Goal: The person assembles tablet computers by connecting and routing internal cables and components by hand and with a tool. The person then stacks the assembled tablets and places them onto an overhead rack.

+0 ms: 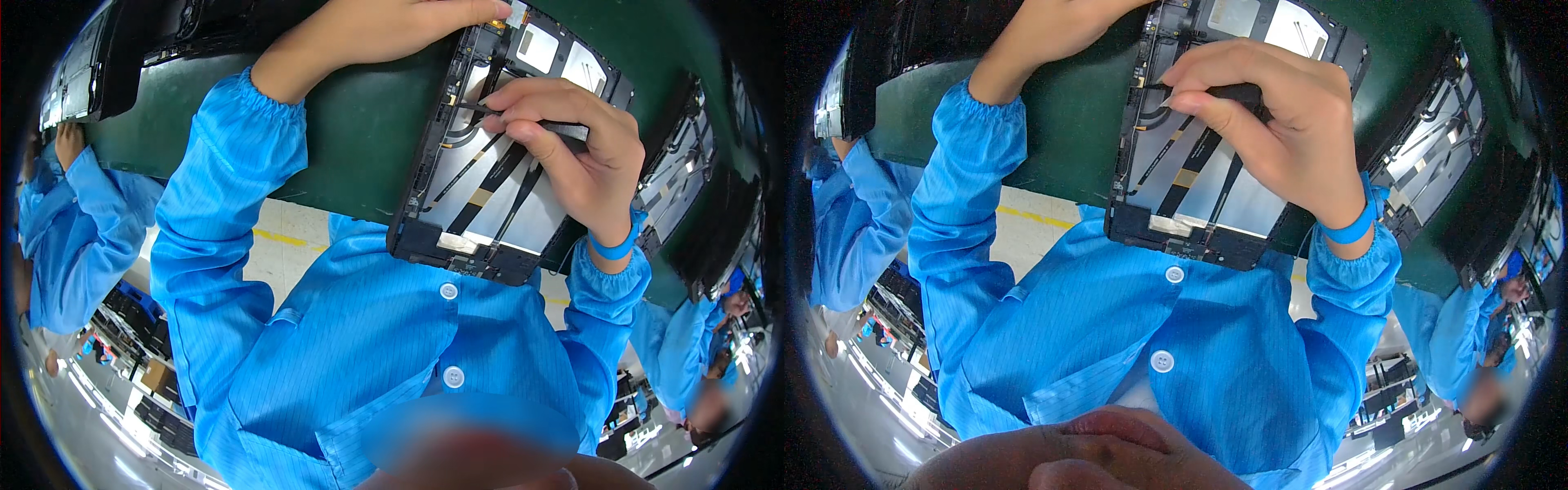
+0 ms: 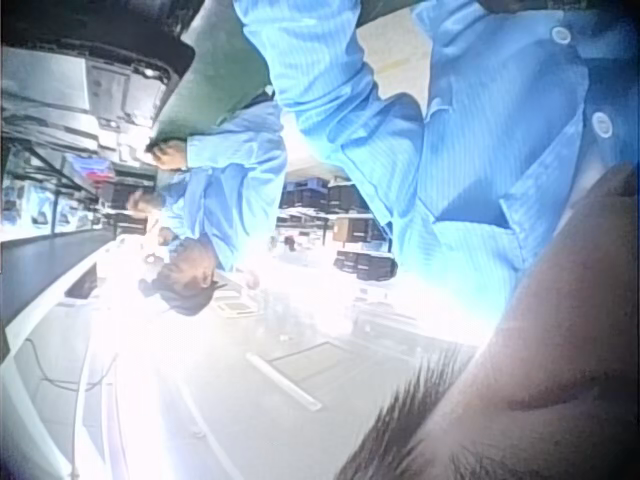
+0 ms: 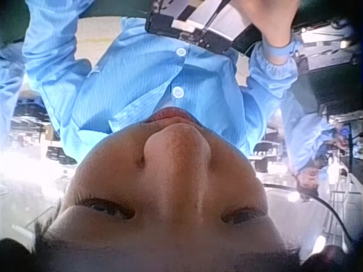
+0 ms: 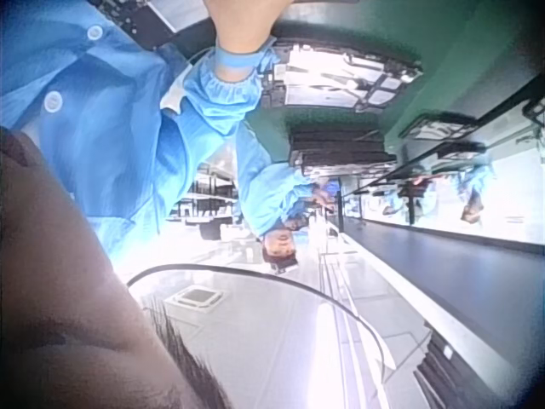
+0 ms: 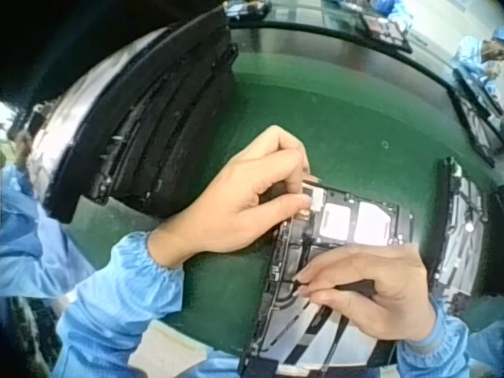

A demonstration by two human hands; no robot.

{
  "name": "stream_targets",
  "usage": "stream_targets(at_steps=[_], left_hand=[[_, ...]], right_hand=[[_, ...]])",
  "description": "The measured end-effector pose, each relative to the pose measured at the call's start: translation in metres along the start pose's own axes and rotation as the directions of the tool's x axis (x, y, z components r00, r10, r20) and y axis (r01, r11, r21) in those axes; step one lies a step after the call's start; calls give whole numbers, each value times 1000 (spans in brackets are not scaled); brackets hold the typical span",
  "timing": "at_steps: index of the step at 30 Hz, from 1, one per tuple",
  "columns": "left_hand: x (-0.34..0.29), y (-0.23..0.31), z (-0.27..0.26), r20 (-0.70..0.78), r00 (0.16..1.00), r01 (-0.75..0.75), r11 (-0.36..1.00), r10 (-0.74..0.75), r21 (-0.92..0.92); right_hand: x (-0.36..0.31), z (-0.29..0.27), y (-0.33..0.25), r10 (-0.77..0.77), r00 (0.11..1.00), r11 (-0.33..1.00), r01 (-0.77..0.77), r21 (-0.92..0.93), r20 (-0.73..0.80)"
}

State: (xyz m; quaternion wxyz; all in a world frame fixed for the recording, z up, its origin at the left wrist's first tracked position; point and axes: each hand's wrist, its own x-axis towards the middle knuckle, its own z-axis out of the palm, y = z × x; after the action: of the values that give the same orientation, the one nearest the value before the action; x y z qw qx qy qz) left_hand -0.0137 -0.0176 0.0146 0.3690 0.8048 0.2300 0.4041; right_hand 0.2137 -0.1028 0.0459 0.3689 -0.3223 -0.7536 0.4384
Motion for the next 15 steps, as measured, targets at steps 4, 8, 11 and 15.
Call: stream_targets(at_steps=[4,8,11,15], left_hand=[[3,11,-1,-13,991,132,989,-134,-63],[6,2,1,-14,998,-67,997,68,44],[4,6,1,-3,999,-46,996,47,72],[-3,7,3,-6,999,-33,995,34,90]], right_hand=[[1,-2,1,23,1000,1000,-23,14,-6],[-1,-6,3,-7,996,1000,5,20,83],[-2,3,1,65,998,996,-65,65,-2],[-4,7,-4,146,988,983,-139,116,-49]])
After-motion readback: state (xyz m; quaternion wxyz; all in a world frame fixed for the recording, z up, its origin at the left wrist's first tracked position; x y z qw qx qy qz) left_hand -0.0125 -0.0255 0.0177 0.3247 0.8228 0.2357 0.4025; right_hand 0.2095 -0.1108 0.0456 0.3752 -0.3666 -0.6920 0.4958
